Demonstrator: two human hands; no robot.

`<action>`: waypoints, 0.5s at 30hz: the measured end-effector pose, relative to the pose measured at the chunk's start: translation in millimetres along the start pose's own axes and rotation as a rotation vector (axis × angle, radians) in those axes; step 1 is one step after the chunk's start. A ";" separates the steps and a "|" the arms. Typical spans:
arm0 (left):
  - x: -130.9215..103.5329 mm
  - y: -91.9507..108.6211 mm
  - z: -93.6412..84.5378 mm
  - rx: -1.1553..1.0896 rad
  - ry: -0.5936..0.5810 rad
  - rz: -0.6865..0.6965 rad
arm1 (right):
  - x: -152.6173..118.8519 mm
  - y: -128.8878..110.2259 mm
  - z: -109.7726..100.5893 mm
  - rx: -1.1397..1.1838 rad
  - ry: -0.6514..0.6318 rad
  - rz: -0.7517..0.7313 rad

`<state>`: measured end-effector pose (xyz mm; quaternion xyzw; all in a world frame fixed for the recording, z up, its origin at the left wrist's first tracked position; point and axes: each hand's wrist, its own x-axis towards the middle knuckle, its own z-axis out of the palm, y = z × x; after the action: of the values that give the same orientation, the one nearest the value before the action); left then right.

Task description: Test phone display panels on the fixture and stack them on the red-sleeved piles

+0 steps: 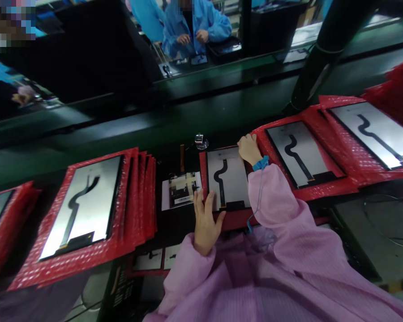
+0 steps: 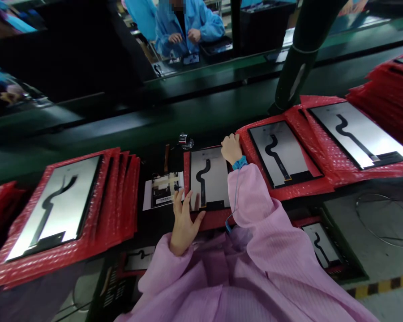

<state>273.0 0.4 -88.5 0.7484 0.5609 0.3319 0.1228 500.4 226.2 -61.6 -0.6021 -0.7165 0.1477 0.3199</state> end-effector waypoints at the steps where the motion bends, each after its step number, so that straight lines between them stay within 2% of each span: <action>1: -0.3 -0.1 -0.7 -0.016 0.000 -0.016 | 0.6 0.6 -3.5 0.034 0.016 0.030; 5: -1.0 -0.8 -0.2 -0.100 0.017 -0.079 | -3.6 -6.7 -23.4 0.211 0.090 0.095; 7: 0.6 -2.5 -0.5 -0.165 0.014 -0.090 | -9.5 -16.0 -34.6 0.296 0.144 0.076; 9: 3.0 -4.0 -2.4 -0.264 -0.004 -0.098 | -16.7 -26.4 -45.2 0.408 0.257 0.030; 12: 6.0 -2.7 -5.4 -0.547 0.019 -0.224 | -25.9 -40.3 -57.1 0.646 0.500 -0.030; 15: 8.6 4.3 -6.2 -0.840 0.071 -0.379 | -31.4 -52.5 -60.9 0.699 0.607 -0.005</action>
<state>273.7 5.7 -78.4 0.5063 0.5086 0.5277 0.4545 501.0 173.4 6.7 -0.4725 -0.4988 0.1967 0.6994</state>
